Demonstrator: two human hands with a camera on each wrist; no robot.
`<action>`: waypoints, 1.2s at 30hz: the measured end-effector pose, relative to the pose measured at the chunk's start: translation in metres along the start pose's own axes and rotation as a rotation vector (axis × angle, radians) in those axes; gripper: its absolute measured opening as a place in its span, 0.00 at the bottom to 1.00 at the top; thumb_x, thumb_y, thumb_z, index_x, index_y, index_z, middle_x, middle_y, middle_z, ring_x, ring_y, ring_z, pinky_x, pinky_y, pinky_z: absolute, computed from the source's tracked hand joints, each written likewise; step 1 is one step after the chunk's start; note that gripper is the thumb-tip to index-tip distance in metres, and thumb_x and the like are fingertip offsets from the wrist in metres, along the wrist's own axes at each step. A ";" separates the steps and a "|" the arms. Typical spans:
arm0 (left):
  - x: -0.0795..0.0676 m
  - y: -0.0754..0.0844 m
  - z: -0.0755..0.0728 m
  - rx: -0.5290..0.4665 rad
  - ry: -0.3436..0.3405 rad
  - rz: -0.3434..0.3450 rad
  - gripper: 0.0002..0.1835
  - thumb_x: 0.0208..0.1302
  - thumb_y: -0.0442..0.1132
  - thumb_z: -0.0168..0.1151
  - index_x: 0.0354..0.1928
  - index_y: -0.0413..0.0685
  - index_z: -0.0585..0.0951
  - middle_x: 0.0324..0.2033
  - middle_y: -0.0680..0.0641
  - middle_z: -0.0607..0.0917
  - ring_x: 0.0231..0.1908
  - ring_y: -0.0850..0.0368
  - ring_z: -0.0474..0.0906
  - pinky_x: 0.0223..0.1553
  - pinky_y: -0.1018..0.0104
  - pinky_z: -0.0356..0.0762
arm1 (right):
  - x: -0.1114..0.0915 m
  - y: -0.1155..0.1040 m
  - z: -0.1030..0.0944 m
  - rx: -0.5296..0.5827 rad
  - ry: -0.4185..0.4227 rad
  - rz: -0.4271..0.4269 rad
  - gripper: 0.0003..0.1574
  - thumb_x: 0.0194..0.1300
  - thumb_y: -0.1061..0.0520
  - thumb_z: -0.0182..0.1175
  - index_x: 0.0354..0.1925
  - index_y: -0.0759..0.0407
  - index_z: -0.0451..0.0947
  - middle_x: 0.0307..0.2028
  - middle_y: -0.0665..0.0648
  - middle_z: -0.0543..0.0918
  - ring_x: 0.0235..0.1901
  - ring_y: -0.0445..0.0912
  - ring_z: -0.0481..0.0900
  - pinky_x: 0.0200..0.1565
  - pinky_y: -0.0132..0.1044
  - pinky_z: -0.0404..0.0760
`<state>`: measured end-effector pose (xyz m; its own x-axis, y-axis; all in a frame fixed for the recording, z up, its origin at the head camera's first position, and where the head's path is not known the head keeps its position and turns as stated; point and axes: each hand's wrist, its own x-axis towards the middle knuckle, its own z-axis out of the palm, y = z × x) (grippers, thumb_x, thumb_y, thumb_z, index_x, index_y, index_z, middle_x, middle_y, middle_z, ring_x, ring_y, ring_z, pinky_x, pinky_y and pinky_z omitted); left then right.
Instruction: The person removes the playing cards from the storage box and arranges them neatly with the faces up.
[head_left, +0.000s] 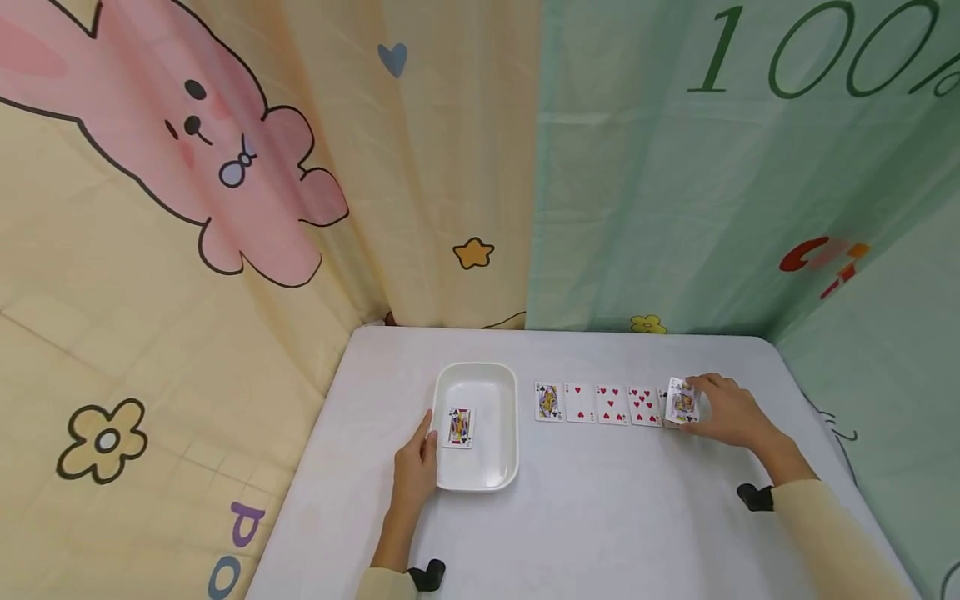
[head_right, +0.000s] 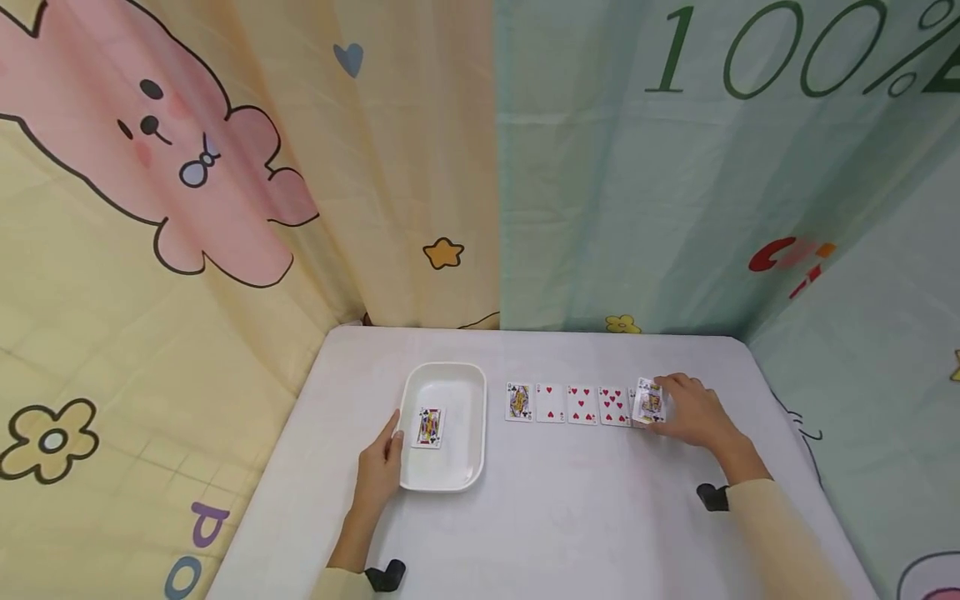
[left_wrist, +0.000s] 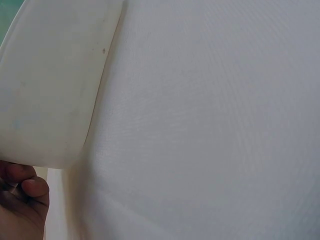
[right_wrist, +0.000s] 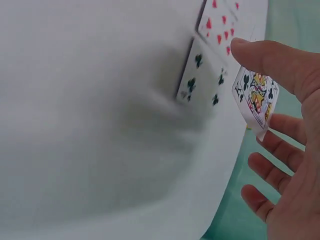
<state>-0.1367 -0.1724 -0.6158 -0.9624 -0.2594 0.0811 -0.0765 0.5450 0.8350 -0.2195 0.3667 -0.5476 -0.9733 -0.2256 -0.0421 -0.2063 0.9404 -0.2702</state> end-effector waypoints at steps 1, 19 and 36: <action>0.000 0.000 0.000 -0.002 -0.003 -0.001 0.26 0.79 0.40 0.55 0.75 0.57 0.71 0.21 0.52 0.71 0.25 0.60 0.67 0.28 0.71 0.68 | -0.003 0.008 0.000 -0.008 -0.010 0.006 0.56 0.50 0.41 0.78 0.67 0.69 0.70 0.63 0.77 0.71 0.59 0.73 0.69 0.55 0.75 0.69; 0.000 0.003 -0.001 0.015 0.002 0.001 0.26 0.79 0.40 0.55 0.75 0.56 0.71 0.21 0.51 0.70 0.23 0.60 0.67 0.26 0.71 0.67 | 0.005 0.063 0.016 0.001 -0.172 0.067 0.53 0.50 0.52 0.75 0.68 0.74 0.65 0.64 0.80 0.65 0.58 0.76 0.67 0.52 0.77 0.67; -0.001 0.005 0.001 0.029 0.033 0.036 0.25 0.78 0.38 0.56 0.74 0.54 0.72 0.20 0.52 0.70 0.22 0.61 0.65 0.24 0.71 0.67 | 0.012 0.062 0.020 0.019 -0.182 0.092 0.55 0.49 0.53 0.73 0.69 0.74 0.63 0.65 0.81 0.62 0.59 0.78 0.63 0.55 0.79 0.65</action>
<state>-0.1363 -0.1682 -0.6120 -0.9557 -0.2649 0.1286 -0.0503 0.5770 0.8152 -0.2422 0.4168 -0.5839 -0.9534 -0.1828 -0.2402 -0.1136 0.9546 -0.2754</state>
